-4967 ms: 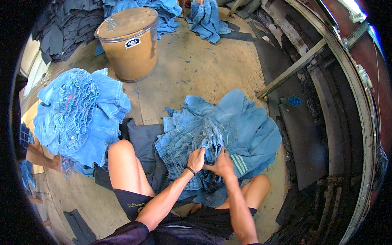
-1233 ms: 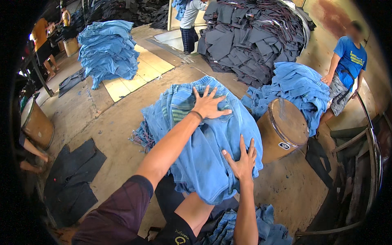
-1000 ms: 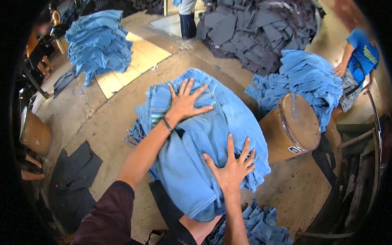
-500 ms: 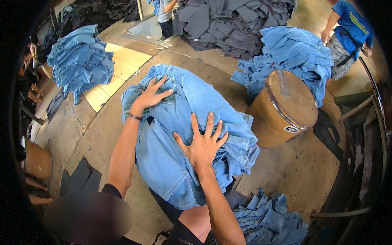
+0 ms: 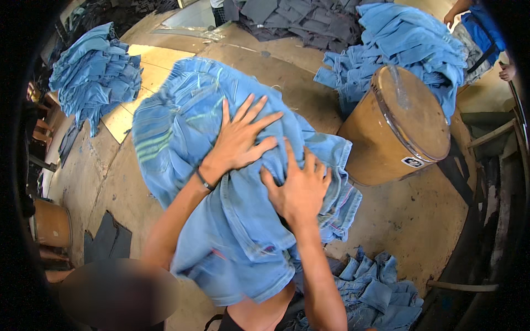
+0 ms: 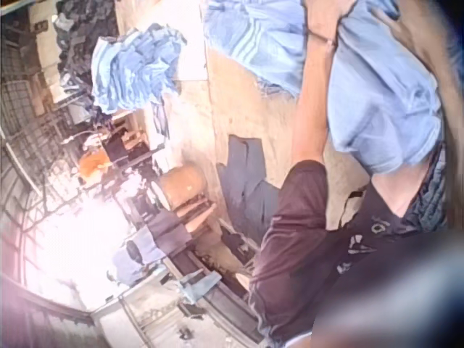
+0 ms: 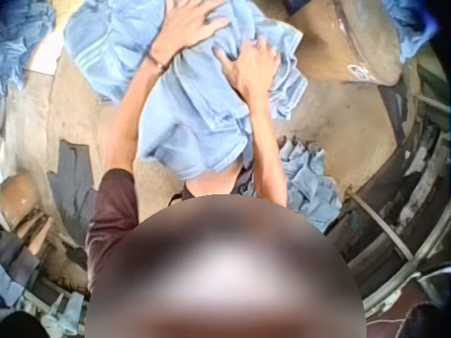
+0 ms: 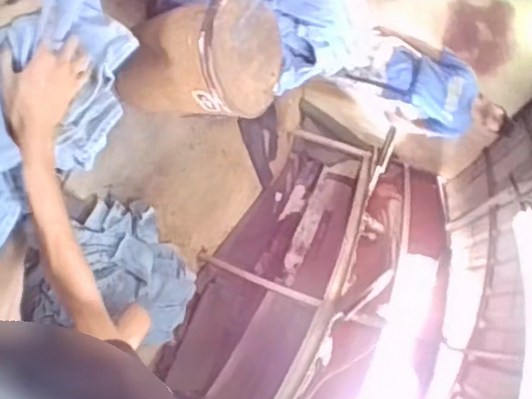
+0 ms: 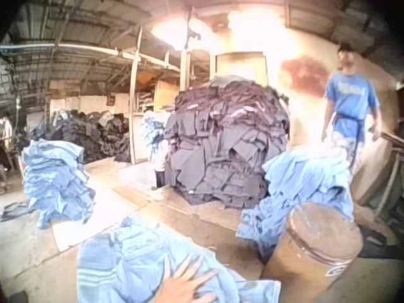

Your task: The person sits on the floor and sorts through a large pile of denim shorts, picking them up, shaking them out, and stacking them into a neat pile. The person occasionally lifts the stack to adjust it and continues the repetitive sorting process.

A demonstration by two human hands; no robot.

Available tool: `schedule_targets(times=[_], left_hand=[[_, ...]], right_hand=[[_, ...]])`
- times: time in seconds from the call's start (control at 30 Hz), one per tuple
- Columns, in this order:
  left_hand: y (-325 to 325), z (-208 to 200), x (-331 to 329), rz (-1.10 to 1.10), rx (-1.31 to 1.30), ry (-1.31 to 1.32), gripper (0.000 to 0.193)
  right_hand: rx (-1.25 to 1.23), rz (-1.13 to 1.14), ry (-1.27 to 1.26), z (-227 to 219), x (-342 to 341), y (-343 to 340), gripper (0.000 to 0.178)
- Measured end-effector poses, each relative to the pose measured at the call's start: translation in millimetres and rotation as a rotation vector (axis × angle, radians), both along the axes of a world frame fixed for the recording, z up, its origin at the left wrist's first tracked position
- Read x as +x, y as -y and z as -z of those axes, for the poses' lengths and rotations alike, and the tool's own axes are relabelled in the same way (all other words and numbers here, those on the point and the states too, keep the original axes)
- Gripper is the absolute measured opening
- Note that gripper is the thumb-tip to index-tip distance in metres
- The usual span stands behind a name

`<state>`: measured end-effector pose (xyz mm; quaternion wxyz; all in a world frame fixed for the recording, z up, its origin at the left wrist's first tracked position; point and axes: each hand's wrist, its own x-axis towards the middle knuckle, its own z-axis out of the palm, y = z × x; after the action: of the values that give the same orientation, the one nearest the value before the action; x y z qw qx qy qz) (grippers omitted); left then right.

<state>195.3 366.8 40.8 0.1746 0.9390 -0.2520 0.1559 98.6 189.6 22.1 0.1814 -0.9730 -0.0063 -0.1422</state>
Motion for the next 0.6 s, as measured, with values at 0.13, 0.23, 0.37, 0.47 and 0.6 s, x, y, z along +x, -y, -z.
schedule_targets(times=[0.13,0.23,0.37,0.47,0.6], left_hand=[[9,50,8,0.02,-0.039,-0.075,0.056],[10,68,18,0.061,-0.041,0.055,0.055],[3,71,33,0.028,0.094,-0.033,0.055],[-7,50,45,0.04,0.212,-0.178,0.045],[-5,-13,45,0.361,-0.127,-0.757,0.056]], right_hand=[[0.059,0.086,0.022,23,5,3,0.071],[0.119,0.041,0.088,16,7,12,0.07],[0.286,-0.06,0.255,6,-19,21,0.064],[0.478,-0.04,0.259,14,-84,31,0.056],[0.52,0.248,0.262,42,-233,101,0.046]])
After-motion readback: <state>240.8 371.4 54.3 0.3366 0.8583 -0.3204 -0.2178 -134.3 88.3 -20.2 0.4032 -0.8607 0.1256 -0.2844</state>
